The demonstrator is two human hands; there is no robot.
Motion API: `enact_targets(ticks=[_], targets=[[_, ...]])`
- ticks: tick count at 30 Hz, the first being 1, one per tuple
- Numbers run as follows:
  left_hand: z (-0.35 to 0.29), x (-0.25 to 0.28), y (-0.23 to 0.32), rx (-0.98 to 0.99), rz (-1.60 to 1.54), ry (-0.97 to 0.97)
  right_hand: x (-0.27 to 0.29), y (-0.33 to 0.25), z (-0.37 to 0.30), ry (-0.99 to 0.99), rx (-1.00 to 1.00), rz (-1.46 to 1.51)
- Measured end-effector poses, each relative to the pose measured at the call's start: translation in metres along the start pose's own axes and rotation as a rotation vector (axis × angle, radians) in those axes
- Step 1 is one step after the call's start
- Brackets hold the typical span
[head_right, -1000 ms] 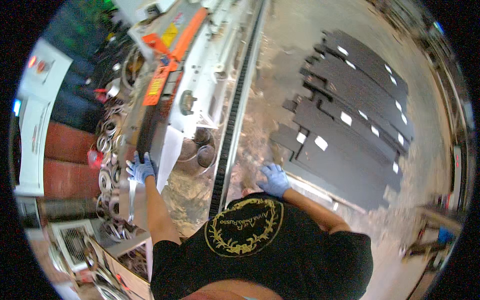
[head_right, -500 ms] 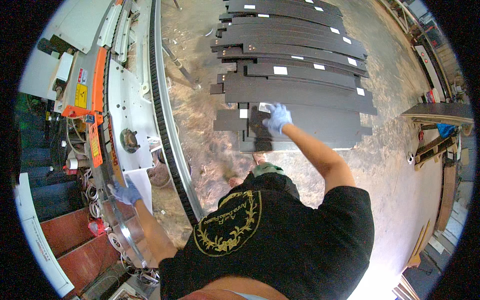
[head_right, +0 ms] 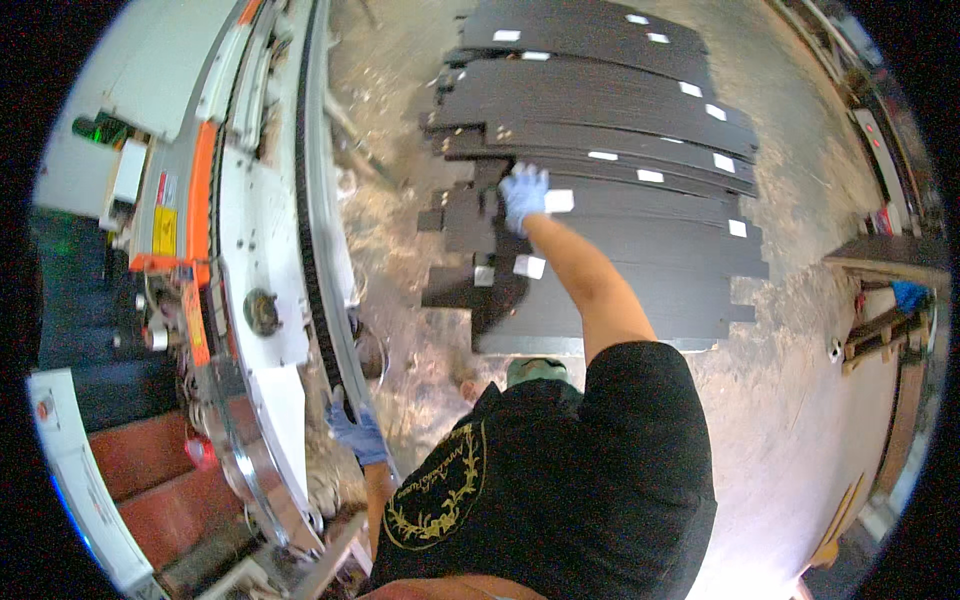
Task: The person picks up a dark rectangular panel, carries it to a machine, and feeds it through for processing. They then stack the processed panels on a table.
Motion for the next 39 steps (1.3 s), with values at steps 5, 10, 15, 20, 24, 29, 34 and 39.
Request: enact_targets(ticks=[5, 10, 15, 20, 24, 29, 34, 39], targets=[[0.007, -0.059, 0.065, 0.205, -0.597, -0.281, 0.045, -0.058, -0.125, -0.293, 0.434, 0.269], [0.014, -0.096, 0.091, 0.409, -1.039, -0.945, 0.004, -0.102, -0.226, 0.131, 0.749, 0.649], [0.001, -0.083, 0.038, 0.559, -1.237, -0.954, 0.008, -0.09, -0.25, 0.177, 0.747, 0.559], [-0.011, 0.002, -0.058, 0.58, -0.802, -0.57, 0.023, -0.049, -0.232, 0.494, 0.67, 0.482], [-0.025, 0.078, -0.116, 0.449, -0.342, -0.282, 0.052, -0.116, -0.221, 0.274, 0.877, 0.428], [-0.061, 0.156, -0.112, 0.23, 0.122, -0.321, 0.07, -0.242, -0.242, -0.028, 0.986, 0.158], [-0.069, 0.167, -0.113, 0.025, 0.386, -0.234, 0.076, -0.348, -0.281, -0.025, 1.206, 0.231], [-0.103, 0.199, -0.166, 0.454, 0.469, -0.251, 0.071, -0.372, -0.312, 0.069, 1.311, 0.493]])
Point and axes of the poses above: each hand's wrist, its own z-axis towards the middle knuckle, its own x-axis out of the back of the hand, y = z × x, the point moved 1 cm from there along z, towards the middle knuckle, and after that the axes turned 12 degrees about z, right-handed, at the moved point
